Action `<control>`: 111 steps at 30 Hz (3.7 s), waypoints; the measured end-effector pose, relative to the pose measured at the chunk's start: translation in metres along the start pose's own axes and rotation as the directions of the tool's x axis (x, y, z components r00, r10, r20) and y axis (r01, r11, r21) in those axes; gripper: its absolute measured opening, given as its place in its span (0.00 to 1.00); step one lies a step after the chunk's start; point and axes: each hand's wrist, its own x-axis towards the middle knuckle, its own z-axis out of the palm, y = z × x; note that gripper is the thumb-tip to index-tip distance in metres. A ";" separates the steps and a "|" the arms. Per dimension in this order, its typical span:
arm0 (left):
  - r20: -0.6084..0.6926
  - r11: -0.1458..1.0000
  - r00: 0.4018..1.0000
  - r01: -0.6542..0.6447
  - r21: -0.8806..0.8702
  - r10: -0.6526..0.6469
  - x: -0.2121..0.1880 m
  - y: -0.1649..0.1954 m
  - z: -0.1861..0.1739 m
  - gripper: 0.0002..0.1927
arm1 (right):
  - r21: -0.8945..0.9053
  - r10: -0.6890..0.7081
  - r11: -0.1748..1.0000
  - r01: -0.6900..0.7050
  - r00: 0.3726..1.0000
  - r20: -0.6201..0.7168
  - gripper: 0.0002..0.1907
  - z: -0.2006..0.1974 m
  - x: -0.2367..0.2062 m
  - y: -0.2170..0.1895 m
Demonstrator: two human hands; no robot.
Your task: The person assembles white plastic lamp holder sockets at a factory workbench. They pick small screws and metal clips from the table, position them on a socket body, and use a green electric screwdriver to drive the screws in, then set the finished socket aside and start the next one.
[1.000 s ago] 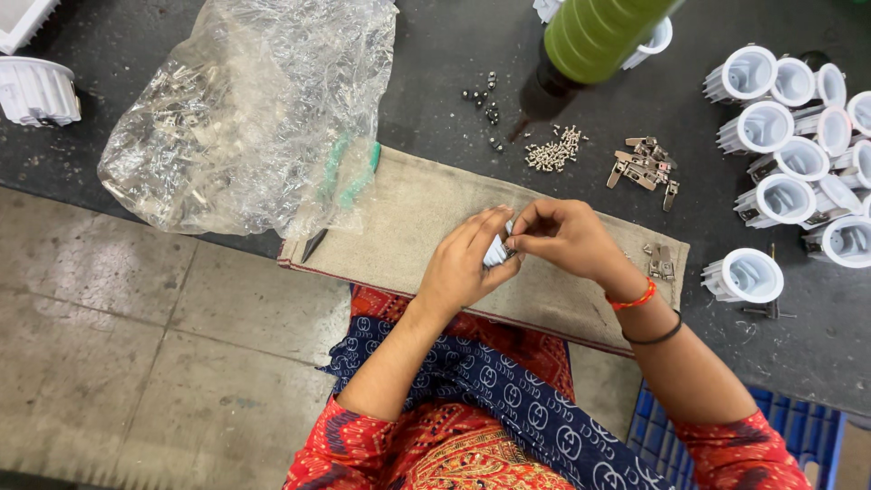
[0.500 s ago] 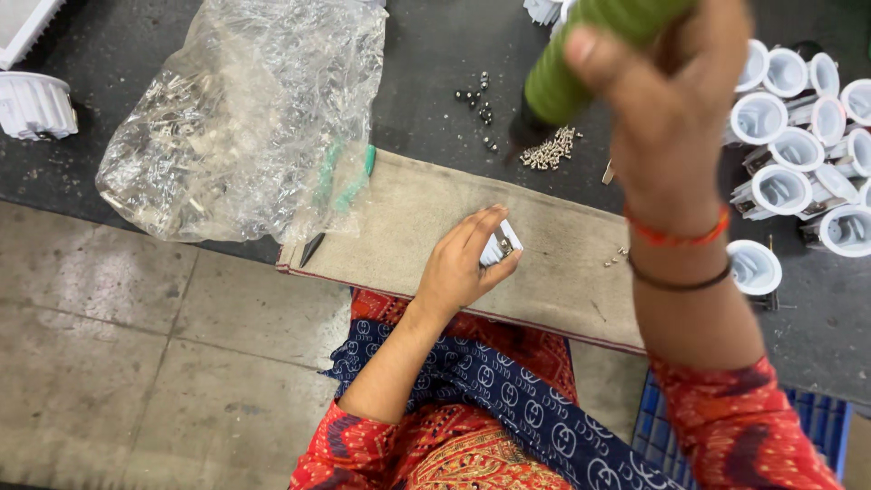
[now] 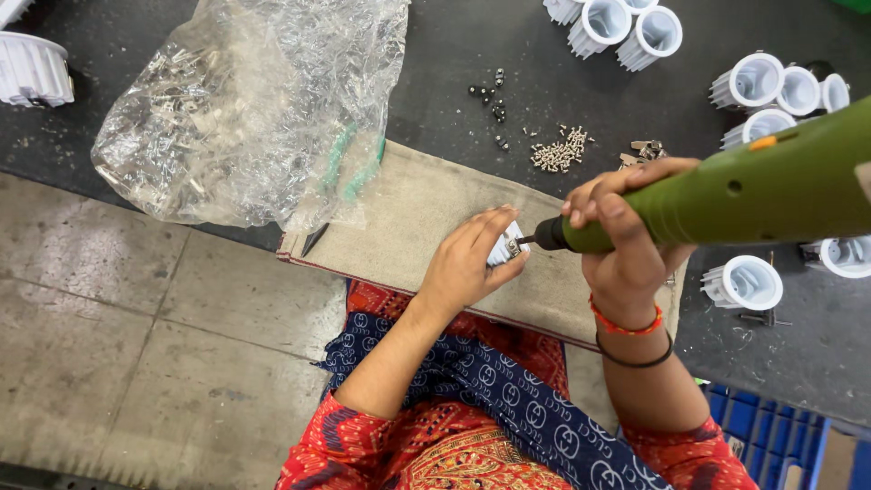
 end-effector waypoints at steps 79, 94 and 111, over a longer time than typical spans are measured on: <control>0.192 0.996 0.981 -0.015 -0.088 0.032 0.093 0.010 -0.006 0.37 | -0.828 -0.004 0.558 0.055 0.998 0.063 0.26 -0.166 0.086 0.015; 0.334 0.761 0.933 -0.312 0.568 0.133 0.277 -0.060 0.045 0.31 | -0.750 0.329 -0.453 -0.481 0.692 -0.643 0.33 -0.247 0.256 -0.012; 0.512 0.462 0.524 0.850 -0.255 -0.681 0.124 -0.076 -0.019 0.15 | -0.035 -0.115 0.988 0.153 0.859 0.499 0.46 -0.016 0.133 -0.101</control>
